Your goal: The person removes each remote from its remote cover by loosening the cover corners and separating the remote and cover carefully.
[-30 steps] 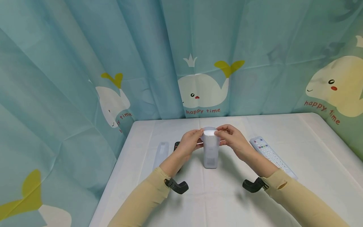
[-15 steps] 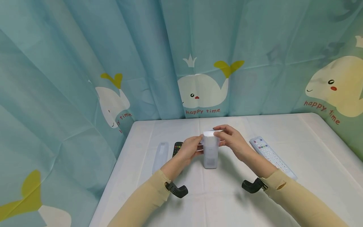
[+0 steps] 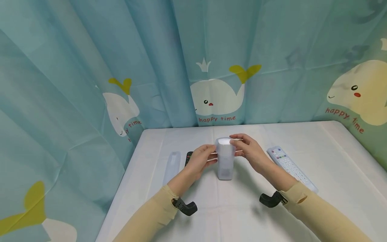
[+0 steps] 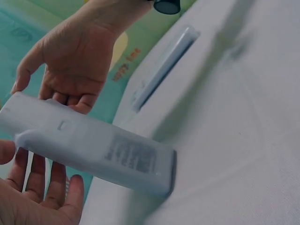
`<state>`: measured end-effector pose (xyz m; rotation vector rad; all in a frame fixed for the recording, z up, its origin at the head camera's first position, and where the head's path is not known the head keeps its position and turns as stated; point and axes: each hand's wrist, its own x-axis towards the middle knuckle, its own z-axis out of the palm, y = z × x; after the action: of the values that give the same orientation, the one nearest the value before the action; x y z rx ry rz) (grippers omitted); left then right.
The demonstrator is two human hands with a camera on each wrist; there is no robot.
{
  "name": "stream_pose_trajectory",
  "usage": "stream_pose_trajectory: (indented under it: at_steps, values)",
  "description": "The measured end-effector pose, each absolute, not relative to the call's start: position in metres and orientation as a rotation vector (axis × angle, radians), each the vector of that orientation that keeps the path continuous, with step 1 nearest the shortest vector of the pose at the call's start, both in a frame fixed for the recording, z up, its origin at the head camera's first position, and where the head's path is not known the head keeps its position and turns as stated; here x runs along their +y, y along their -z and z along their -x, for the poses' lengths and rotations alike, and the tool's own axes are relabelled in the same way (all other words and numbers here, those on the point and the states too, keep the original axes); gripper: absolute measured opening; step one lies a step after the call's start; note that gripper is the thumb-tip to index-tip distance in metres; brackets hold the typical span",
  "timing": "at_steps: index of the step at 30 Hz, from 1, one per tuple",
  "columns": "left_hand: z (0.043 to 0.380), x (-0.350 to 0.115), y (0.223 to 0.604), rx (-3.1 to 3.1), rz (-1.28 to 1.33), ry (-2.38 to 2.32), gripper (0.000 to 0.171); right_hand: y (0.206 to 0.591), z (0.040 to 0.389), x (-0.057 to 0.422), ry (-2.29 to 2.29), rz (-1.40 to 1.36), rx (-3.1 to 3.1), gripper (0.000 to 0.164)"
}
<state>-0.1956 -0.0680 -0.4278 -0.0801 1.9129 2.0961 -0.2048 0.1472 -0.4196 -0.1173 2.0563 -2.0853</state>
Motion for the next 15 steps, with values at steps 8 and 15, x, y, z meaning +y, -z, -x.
stream_pose_trajectory:
  at_steps: [8,15]
  values:
    - [0.1954,-0.0658,0.4293,1.931,0.076,-2.085,0.030,0.4257,0.1991,0.1554,2.103,0.083,1.928,0.047]
    - [0.1963,-0.0647,0.4300,1.934,0.072,-2.076,0.030,0.4263,0.1953,0.1573,2.062,0.042,1.944,0.038]
